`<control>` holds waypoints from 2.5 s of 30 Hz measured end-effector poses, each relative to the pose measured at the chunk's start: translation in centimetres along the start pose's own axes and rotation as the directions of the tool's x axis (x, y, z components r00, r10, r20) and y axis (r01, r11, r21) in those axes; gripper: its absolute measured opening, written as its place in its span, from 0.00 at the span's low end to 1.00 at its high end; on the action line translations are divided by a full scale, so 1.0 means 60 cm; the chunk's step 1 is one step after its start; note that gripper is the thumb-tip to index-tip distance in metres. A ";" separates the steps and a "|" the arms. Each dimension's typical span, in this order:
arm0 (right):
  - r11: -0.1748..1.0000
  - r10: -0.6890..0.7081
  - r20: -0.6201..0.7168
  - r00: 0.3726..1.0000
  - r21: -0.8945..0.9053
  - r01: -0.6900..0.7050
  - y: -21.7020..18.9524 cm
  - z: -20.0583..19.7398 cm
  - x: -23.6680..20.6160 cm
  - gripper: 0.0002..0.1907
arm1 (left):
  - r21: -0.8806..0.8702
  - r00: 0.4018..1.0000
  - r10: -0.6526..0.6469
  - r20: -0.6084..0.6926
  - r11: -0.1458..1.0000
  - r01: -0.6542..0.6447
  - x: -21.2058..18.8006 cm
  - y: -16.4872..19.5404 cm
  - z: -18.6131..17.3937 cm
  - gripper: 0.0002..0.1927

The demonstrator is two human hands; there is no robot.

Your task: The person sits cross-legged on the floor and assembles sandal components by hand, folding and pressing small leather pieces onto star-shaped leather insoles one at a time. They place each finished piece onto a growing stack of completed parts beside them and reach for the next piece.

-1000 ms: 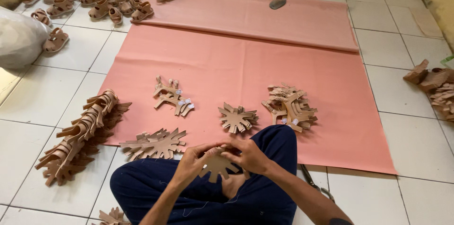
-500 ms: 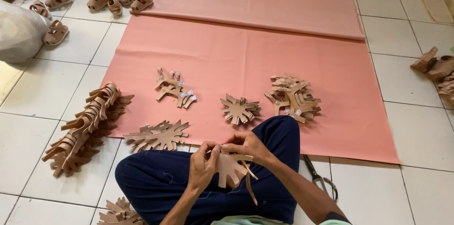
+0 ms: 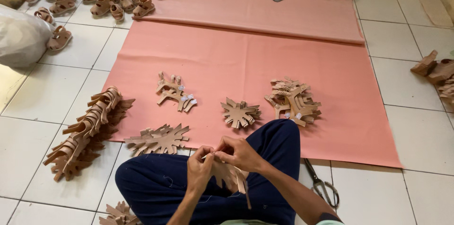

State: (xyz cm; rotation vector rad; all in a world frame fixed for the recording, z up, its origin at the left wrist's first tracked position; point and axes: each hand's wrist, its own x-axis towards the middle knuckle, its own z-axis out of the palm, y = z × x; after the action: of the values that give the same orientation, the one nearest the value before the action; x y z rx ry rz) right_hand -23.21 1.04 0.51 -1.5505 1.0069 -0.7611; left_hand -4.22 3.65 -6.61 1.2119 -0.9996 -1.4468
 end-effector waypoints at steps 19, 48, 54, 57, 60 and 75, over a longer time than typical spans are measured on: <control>0.986 0.050 0.108 0.993 0.155 -0.067 -0.013 -0.042 -0.011 0.10 | 0.345 0.911 0.156 0.382 0.890 -0.297 -0.012 0.129 -0.013 0.19; 0.951 0.046 -0.004 0.999 0.306 -0.043 -0.044 0.010 -0.010 0.10 | 0.427 0.759 0.623 0.192 0.643 -0.636 -0.032 0.120 -0.009 0.16; 0.932 0.123 0.069 0.990 0.334 -0.139 -0.015 0.009 -0.001 0.08 | 0.504 0.735 0.649 0.194 0.577 -0.643 -0.027 0.099 -0.009 0.13; 0.995 0.042 0.001 0.999 0.087 -0.042 -0.024 0.004 -0.007 0.08 | 0.413 0.831 0.534 0.155 0.729 -0.546 -0.027 0.102 -0.009 0.11; 0.986 -0.034 -0.005 0.999 -0.164 0.033 -0.045 -0.013 -0.017 0.11 | -0.005 0.936 0.260 0.239 0.964 -0.266 -0.023 0.125 -0.024 0.13; 0.996 -0.052 -0.034 0.998 -0.078 0.050 -0.117 -0.060 -0.003 0.10 | 0.298 0.905 0.355 0.233 0.860 -0.414 -0.030 0.237 0.001 0.12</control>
State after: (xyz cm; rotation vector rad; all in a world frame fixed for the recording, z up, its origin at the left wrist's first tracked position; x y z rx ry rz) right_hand -24.99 0.02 8.10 -1.6394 1.0370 -0.7959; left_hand -1.85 2.60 7.49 1.0534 -1.5674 -1.0951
